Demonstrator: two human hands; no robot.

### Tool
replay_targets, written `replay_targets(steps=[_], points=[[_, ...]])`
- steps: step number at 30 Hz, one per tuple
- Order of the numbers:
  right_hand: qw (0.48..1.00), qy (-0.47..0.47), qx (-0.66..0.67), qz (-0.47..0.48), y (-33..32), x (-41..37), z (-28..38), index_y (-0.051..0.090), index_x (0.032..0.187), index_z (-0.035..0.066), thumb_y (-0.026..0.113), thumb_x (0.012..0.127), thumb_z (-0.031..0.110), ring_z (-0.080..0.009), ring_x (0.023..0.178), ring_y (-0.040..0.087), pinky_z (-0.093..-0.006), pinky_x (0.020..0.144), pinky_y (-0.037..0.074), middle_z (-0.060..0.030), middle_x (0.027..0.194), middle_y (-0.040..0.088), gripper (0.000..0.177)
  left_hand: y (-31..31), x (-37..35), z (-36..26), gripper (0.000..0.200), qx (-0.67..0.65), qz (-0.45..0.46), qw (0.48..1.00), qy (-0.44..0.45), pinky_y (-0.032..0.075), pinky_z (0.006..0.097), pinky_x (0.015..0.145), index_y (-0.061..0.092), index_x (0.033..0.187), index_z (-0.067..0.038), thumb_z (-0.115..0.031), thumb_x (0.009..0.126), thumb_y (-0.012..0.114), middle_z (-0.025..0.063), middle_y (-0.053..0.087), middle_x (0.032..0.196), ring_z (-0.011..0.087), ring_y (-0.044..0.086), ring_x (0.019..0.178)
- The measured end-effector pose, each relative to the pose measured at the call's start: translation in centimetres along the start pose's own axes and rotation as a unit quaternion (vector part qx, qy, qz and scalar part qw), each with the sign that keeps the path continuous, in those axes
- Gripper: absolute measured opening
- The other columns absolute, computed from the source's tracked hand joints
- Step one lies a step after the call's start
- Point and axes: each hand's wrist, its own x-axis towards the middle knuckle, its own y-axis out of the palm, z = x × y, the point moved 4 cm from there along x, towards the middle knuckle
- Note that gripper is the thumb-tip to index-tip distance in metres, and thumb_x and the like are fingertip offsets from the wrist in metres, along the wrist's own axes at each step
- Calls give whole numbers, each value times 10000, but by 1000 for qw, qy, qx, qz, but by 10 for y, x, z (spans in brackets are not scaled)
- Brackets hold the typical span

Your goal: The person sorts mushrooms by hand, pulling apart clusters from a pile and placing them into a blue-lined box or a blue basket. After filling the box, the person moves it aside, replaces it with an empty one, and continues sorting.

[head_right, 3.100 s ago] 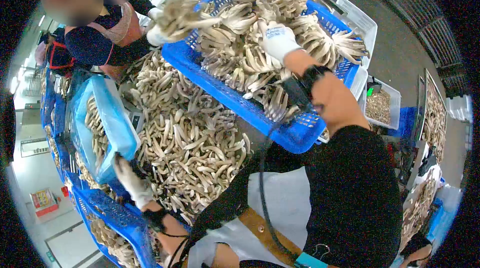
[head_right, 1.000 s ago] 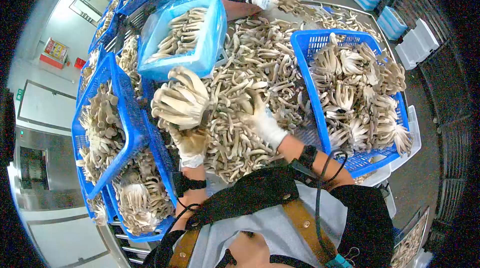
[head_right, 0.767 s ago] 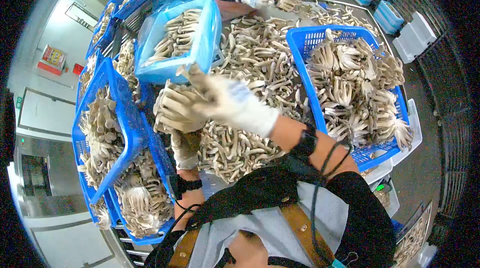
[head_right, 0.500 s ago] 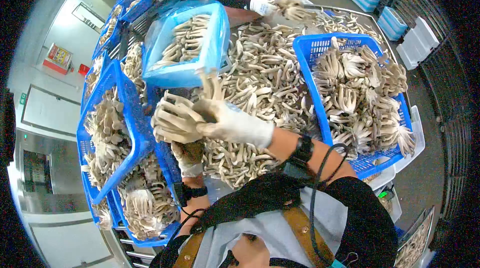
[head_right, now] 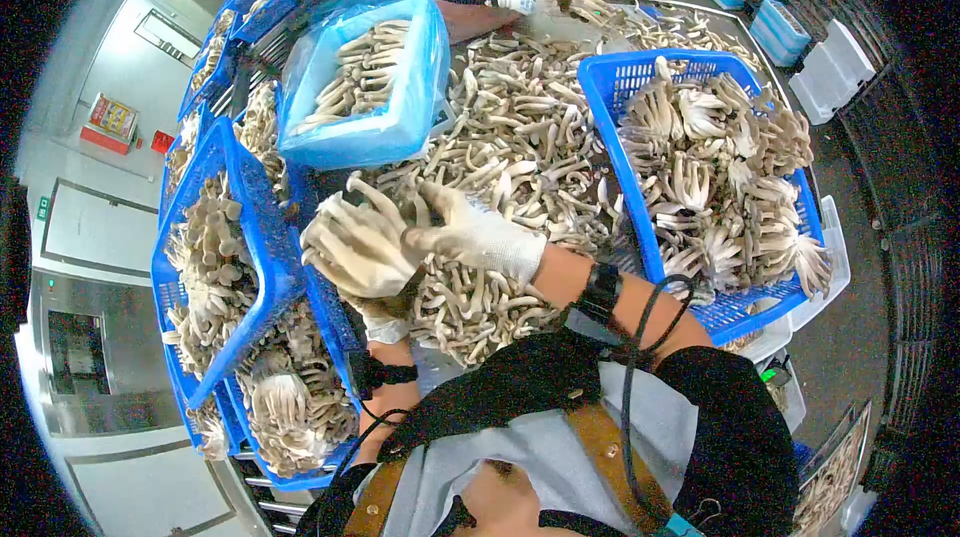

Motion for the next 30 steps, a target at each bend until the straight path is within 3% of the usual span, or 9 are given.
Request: replay_targets(steps=[8,10,12,14,16,20,22,28,30], points=[[849,38,-527,-15,-37,-8,-15,466,1326,-13,742,758,343,-335,1188,526,-408,979,423,-248,1252,548,725,-22,24,24,250,-146,-97,981,-78,489,561,830,677,1104,-59,-106,924,510,210,622,1145,406,594,972],[925,-55,-374,-25,-24,-6,9,443,1349,-13,739,771,348,-346,1227,493,-410,1026,391,-255,1302,509,744,-27,18,19,309,-175,-73,981,-50,453,594,872,617,1204,-70,-161,933,501,203,592,1205,408,566,1037],[958,-172,-227,-30,-4,-6,17,402,1376,-35,712,811,348,-359,1280,444,-400,1092,334,-262,1357,462,749,2,-28,-13,602,231,-18,968,97,316,541,1030,438,1374,-147,-464,867,504,120,440,1384,345,428,1231],[951,-181,-249,-1,14,-3,-1,268,1445,-45,664,867,337,-344,1343,377,-392,1114,299,-260,1437,380,799,45,-69,-35,904,837,-73,478,256,190,478,1168,285,1494,-224,-748,793,510,37,296,1536,284,301,1393],[977,-120,-158,84,30,-14,-9,62,1494,-47,640,904,280,-302,1405,269,-390,1148,222,-242,1514,254,889,49,-67,-29,894,915,-153,187,324,216,496,1161,279,1496,-229,-723,799,542,37,304,1532,291,311,1388],[971,81,-186,128,15,-23,-43,171,1465,-64,685,857,390,-354,1335,386,-397,1087,332,-266,1399,426,916,66,-64,-16,887,887,-189,176,384,329,502,1109,273,1498,-220,-618,800,648,44,344,1509,307,384,1342],[933,-86,-342,74,8,-9,-33,159,1478,-36,724,844,279,-314,1300,428,-395,1067,362,-216,1405,426,906,54,-48,-2,825,911,-198,118,343,372,486,1084,322,1463,-181,-548,816,678,72,405,1451,293,419,1314],[959,-117,256,-34,-6,5,-7,144,1502,50,652,848,144,-240,1320,412,-396,1090,346,-149,1464,365,834,-7,12,32,1106,950,-255,-29,176,253,362,1123,44,1535,-80,-444,777,762,174,215,1542,278,258,1413],[890,-83,447,20,-11,5,-16,255,1498,136,706,816,324,-267,1329,415,-437,1076,369,-61,1481,389,839,5,2,42,698,945,-230,-56,225,412,370,1019,222,1489,-39,-359,958,542,166,427,1421,256,479,1254]])
